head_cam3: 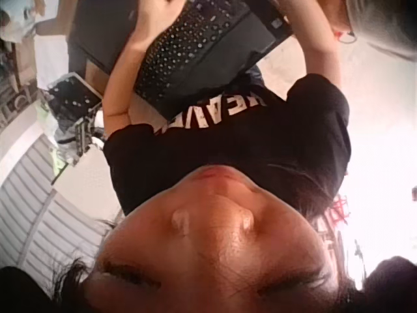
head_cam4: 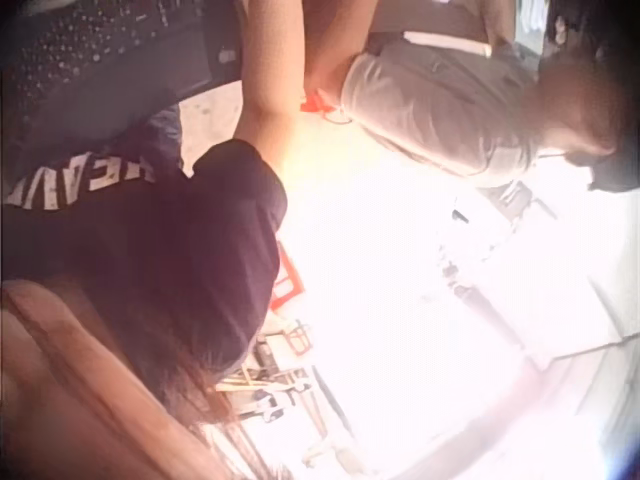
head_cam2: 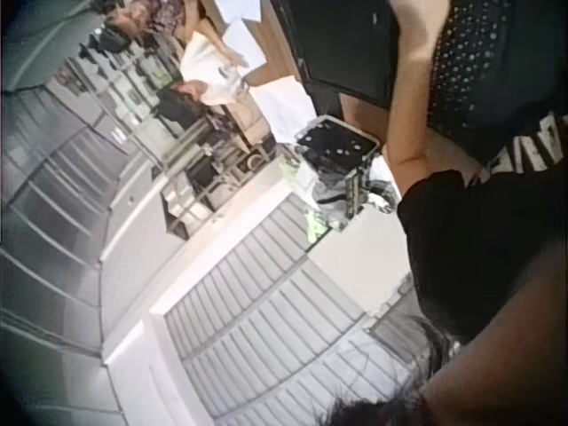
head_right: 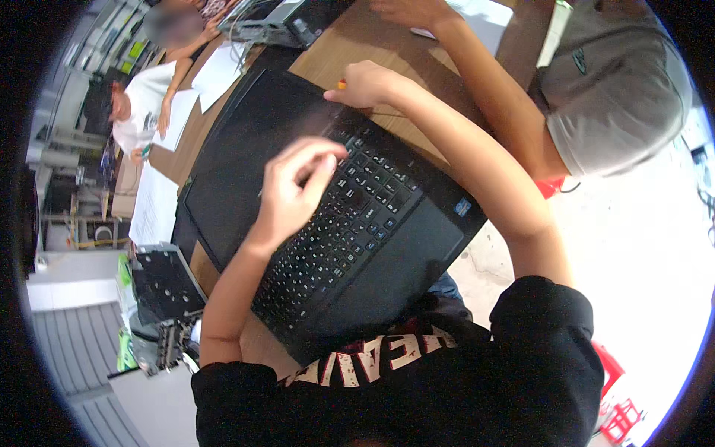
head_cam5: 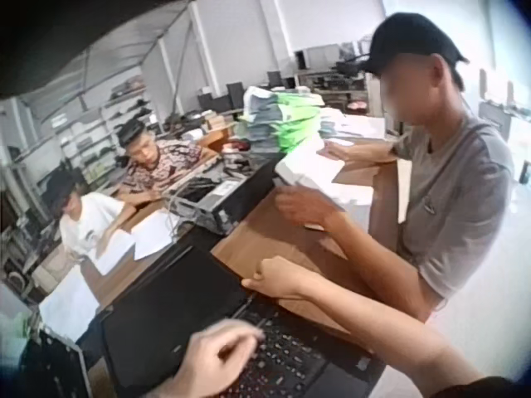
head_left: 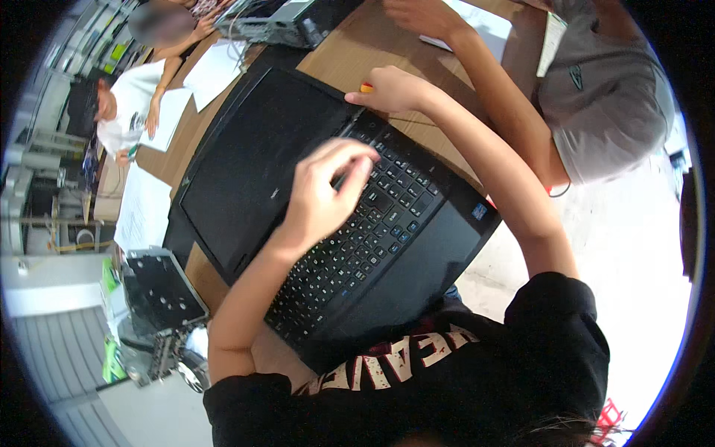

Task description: The person uses a screwdriver to pry off and remove a plastic trim piece from above the keyboard of a laptop, then uses the screwdriver to manipulate a small internal component near the hinge.

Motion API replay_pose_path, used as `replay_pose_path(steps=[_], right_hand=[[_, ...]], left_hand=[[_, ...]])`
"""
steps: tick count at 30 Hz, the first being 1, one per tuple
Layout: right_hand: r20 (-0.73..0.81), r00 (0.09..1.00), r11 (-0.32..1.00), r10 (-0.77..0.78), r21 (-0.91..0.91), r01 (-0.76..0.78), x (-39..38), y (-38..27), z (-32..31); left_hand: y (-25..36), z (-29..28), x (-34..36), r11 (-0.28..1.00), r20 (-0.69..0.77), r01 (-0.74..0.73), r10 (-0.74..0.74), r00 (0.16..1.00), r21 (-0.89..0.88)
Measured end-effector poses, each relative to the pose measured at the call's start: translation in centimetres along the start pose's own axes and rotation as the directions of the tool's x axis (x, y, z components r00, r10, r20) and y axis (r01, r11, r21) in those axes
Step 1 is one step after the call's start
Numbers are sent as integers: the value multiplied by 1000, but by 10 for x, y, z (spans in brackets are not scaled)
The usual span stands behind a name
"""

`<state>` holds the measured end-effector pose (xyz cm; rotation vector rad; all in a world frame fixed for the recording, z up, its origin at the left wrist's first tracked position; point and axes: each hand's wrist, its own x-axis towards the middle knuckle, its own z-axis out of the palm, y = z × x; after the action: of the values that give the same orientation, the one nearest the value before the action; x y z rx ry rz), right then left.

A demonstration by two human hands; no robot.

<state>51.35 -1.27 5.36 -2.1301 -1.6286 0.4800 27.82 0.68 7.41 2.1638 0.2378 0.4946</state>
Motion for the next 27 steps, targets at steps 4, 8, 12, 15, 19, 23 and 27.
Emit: replay_pose_path(steps=[4,8,12,15,19,23,27], right_hand=[[-11,998,998,-58,25,58,7,5,14],[164,984,995,75,56,-85,7,0,14],[86,996,992,-30,122,19,5,17,15],[111,994,995,-15,104,4,4,12,17],[109,994,996,-25,84,16,5,8,15],[159,986,989,-51,144,28,4,7,8],[196,980,980,29,187,-66,1,3,-2]], left_hand=[[-68,-21,9,829,-52,-175,238,970,531],[-83,-22,-2,836,-42,-113,160,986,537],[-83,-18,7,858,-38,-125,165,986,498],[-84,-14,3,849,-59,-93,144,988,520],[-79,-15,-1,819,-62,-54,109,992,572],[-80,-10,-1,829,-94,-38,109,990,557],[-84,-14,1,868,-93,-15,70,993,496]])
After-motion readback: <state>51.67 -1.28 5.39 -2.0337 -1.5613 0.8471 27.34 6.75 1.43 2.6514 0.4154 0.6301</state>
